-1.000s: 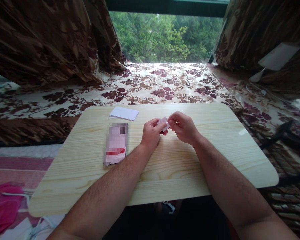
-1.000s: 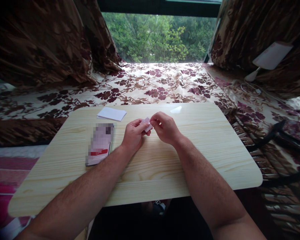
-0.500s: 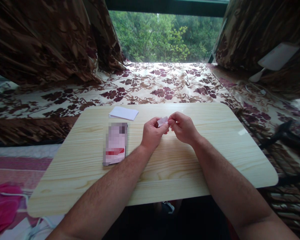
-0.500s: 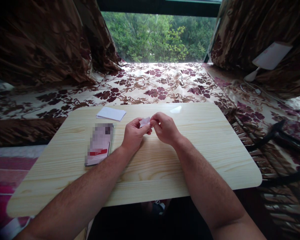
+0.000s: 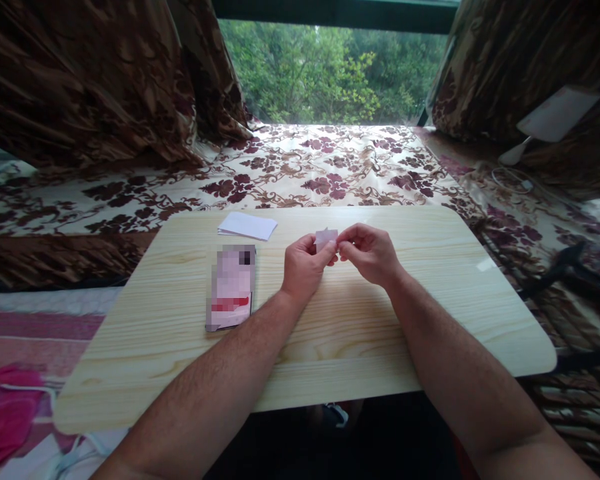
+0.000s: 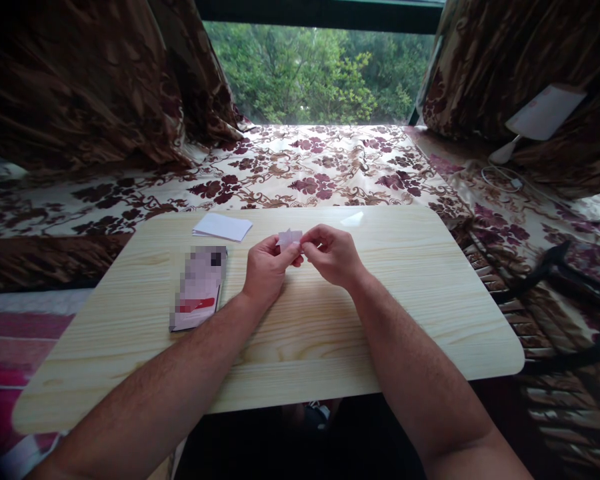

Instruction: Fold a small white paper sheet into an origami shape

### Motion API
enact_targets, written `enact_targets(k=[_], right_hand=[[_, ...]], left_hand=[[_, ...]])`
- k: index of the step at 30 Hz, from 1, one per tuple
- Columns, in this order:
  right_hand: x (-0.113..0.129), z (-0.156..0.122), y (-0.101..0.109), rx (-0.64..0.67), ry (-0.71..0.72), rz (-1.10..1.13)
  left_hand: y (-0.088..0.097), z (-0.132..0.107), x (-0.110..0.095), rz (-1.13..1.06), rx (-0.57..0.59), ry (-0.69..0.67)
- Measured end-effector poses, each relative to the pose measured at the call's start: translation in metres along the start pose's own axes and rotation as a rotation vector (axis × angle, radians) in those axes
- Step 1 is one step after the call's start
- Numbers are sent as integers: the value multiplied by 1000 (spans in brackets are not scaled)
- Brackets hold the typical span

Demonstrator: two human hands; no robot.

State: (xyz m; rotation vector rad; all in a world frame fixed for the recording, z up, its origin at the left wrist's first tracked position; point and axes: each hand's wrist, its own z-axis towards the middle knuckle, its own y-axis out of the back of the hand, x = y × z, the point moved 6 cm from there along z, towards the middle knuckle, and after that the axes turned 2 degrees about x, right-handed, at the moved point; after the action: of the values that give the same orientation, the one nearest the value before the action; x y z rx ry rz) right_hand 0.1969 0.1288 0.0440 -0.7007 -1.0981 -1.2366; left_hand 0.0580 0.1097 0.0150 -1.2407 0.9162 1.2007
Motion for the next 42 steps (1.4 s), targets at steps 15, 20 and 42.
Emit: enact_targets(k=[15, 20, 42], right_hand=[[16, -6, 4, -58, 277, -578], [24, -8, -4, 20, 345, -789], [25, -8, -8, 73, 385, -741]], left_hand=[[0, 0, 5, 1, 10, 25], [0, -1, 4, 31, -12, 18], [-3, -2, 3, 67, 26, 70]])
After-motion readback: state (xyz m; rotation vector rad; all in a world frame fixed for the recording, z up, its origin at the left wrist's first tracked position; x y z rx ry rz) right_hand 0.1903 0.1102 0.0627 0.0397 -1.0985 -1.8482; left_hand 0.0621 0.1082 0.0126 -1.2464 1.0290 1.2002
